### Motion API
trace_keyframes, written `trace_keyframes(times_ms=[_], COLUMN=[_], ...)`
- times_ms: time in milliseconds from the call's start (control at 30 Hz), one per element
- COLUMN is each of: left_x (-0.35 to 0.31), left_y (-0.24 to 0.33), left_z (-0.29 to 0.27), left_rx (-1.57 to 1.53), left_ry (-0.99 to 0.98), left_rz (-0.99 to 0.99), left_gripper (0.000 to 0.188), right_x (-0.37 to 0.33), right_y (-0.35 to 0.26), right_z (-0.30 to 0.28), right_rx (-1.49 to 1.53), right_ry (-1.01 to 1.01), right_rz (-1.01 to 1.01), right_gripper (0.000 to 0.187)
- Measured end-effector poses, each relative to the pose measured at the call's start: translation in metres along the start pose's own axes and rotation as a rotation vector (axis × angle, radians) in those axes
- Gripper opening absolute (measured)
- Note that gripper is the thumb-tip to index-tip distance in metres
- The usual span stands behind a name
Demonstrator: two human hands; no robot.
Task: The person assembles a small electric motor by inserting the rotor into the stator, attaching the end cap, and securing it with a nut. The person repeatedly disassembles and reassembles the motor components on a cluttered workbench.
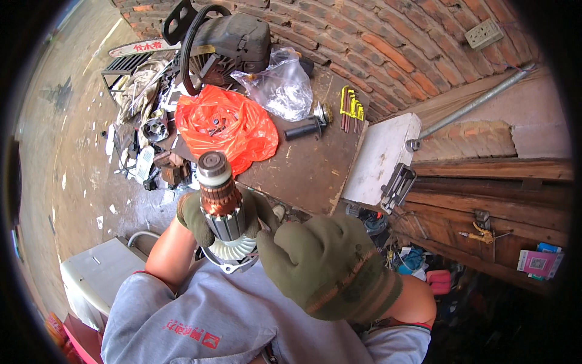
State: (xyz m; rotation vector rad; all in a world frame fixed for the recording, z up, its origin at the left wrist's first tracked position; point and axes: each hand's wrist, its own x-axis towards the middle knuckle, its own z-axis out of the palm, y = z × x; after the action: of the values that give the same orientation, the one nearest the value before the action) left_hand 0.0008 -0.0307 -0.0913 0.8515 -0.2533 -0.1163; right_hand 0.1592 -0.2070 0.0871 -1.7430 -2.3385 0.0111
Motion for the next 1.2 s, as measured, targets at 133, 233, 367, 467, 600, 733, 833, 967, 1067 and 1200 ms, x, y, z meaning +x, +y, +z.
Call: trace_keyframes(times_ms=[133, 233, 367, 467, 600, 733, 833, 967, 1067, 1200], left_x=[0.006, 0.01, 0.004, 0.008, 0.007, 0.016, 0.022, 0.021, 0.022, 0.024], left_y=[-0.001, -0.004, 0.0, -0.007, -0.002, 0.008, 0.008, 0.005, 0.005, 0.011], left_z=[-0.002, -0.004, -0.001, -0.004, 0.0, 0.012, 0.012, 0.014, 0.014, 0.011], left_rx=[-0.017, 0.0, 0.002, -0.038, -0.041, -0.064, -0.073, -0.064, -0.046, 0.059], left_ry=[-0.092, -0.141, -0.051, -0.054, -0.028, 0.036, 0.04, 0.062, 0.047, 0.061], left_rz=[0.077, 0.181, 0.093, 0.157, 0.095, 0.081, 0.125, 0.148, 0.187, 0.223], left_gripper=[0.084, 0.089, 0.079, 0.074, 0.077, 0.081, 0.084, 0.079, 0.074, 0.066], right_x=[0.003, 0.004, 0.003, -0.004, -0.014, -0.016, -0.014, -0.009, -0.009, -0.01], right_y=[-0.002, -0.002, -0.003, -0.007, -0.008, -0.006, -0.003, 0.002, 0.005, 0.005], right_z=[-0.002, 0.001, 0.006, 0.012, 0.022, 0.028, 0.027, 0.007, 0.003, 0.0], right_rx=[-0.084, -0.077, -0.022, 0.008, 0.116, 0.246, 0.225, -0.001, -0.06, -0.044], right_ry=[-0.007, -0.013, 0.047, 0.066, 0.087, 0.049, 0.091, -0.013, -0.005, -0.006], right_rz=[-0.088, -0.113, -0.052, 0.024, 0.108, 0.14, 0.14, -0.014, -0.002, 0.059], right_gripper=[0.021, 0.018, 0.019, 0.025, 0.03, 0.03, 0.028, 0.024, 0.024, 0.029])
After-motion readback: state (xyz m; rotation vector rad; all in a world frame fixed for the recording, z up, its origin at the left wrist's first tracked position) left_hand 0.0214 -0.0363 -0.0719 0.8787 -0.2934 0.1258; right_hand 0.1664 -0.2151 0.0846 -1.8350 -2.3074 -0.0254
